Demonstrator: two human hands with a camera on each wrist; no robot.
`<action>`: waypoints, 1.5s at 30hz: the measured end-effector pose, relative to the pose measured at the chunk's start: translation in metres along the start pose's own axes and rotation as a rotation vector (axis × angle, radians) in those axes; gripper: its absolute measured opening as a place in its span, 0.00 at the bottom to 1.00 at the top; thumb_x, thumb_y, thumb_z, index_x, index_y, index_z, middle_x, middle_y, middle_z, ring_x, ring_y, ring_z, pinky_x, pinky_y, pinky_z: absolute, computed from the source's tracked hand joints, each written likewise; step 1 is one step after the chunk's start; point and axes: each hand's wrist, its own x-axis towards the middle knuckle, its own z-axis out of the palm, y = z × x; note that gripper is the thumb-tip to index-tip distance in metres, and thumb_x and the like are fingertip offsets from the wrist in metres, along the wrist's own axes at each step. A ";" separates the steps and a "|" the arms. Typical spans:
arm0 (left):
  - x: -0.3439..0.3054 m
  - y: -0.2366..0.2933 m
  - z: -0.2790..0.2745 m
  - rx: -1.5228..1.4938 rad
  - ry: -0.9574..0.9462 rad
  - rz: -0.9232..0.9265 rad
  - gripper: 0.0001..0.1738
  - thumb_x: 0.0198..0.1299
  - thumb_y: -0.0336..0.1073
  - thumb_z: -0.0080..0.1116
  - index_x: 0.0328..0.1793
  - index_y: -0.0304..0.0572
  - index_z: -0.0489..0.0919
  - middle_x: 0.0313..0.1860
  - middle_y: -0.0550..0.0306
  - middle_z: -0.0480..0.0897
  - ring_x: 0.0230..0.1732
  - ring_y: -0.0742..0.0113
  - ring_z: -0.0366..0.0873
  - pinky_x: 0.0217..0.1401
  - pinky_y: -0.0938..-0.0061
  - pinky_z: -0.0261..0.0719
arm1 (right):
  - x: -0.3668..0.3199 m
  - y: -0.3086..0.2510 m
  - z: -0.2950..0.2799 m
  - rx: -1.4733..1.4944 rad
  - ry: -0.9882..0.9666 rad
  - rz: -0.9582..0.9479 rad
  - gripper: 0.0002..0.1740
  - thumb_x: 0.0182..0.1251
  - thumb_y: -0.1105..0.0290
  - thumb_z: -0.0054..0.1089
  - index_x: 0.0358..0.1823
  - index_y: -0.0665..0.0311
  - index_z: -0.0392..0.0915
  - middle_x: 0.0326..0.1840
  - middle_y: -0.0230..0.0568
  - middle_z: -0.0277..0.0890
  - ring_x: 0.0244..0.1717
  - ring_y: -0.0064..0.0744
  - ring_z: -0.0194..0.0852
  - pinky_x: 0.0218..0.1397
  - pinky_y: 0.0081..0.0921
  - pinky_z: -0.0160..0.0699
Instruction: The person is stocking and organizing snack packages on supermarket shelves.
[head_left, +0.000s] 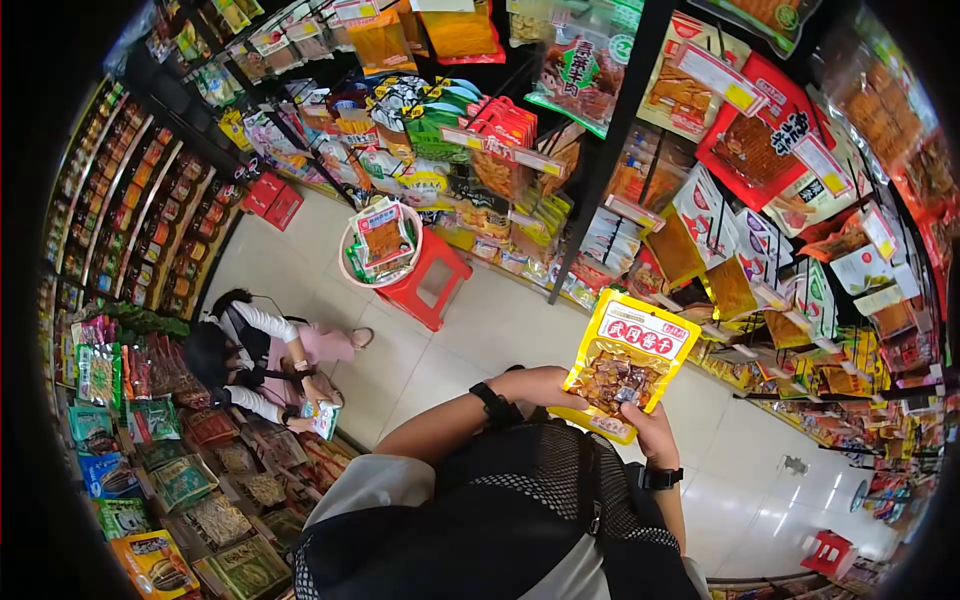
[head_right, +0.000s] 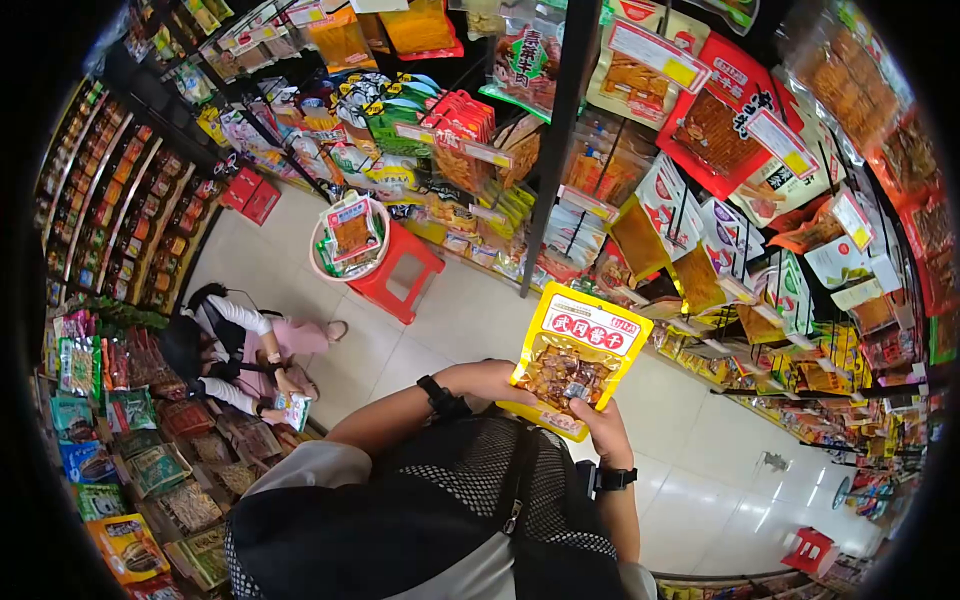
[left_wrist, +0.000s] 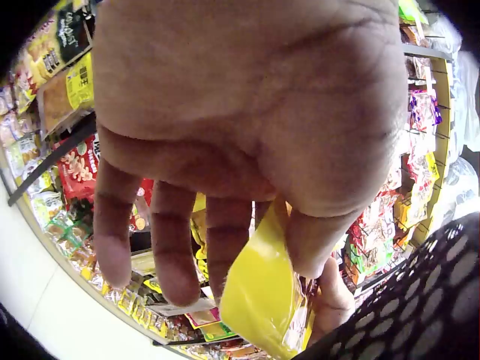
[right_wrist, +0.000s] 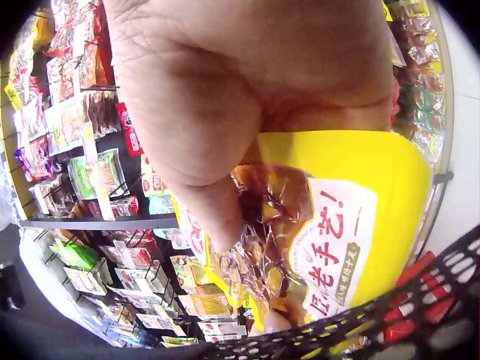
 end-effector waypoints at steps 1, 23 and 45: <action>0.001 -0.005 -0.002 0.001 -0.006 0.011 0.24 0.66 0.45 0.64 0.65 0.43 0.78 0.57 0.49 0.85 0.55 0.58 0.83 0.62 0.65 0.77 | 0.001 -0.002 0.004 0.003 0.003 0.003 0.25 0.67 0.70 0.67 0.63 0.68 0.74 0.56 0.36 0.80 0.54 0.27 0.79 0.61 0.29 0.77; 0.144 -0.013 -0.012 -0.241 -0.755 -0.035 0.32 0.69 0.44 0.62 0.73 0.36 0.69 0.67 0.56 0.76 0.66 0.66 0.72 0.71 0.69 0.70 | -0.041 0.057 -0.015 0.090 0.384 0.028 0.25 0.70 0.64 0.66 0.63 0.70 0.75 0.56 0.38 0.82 0.53 0.25 0.78 0.60 0.26 0.77; 0.368 0.168 0.346 0.303 -1.374 -0.149 0.21 0.70 0.50 0.60 0.56 0.40 0.79 0.40 0.62 0.83 0.33 0.75 0.74 0.36 0.78 0.75 | -0.303 0.136 -0.219 0.431 0.935 -0.391 0.32 0.69 0.56 0.66 0.68 0.68 0.71 0.63 0.39 0.77 0.59 0.27 0.74 0.65 0.26 0.72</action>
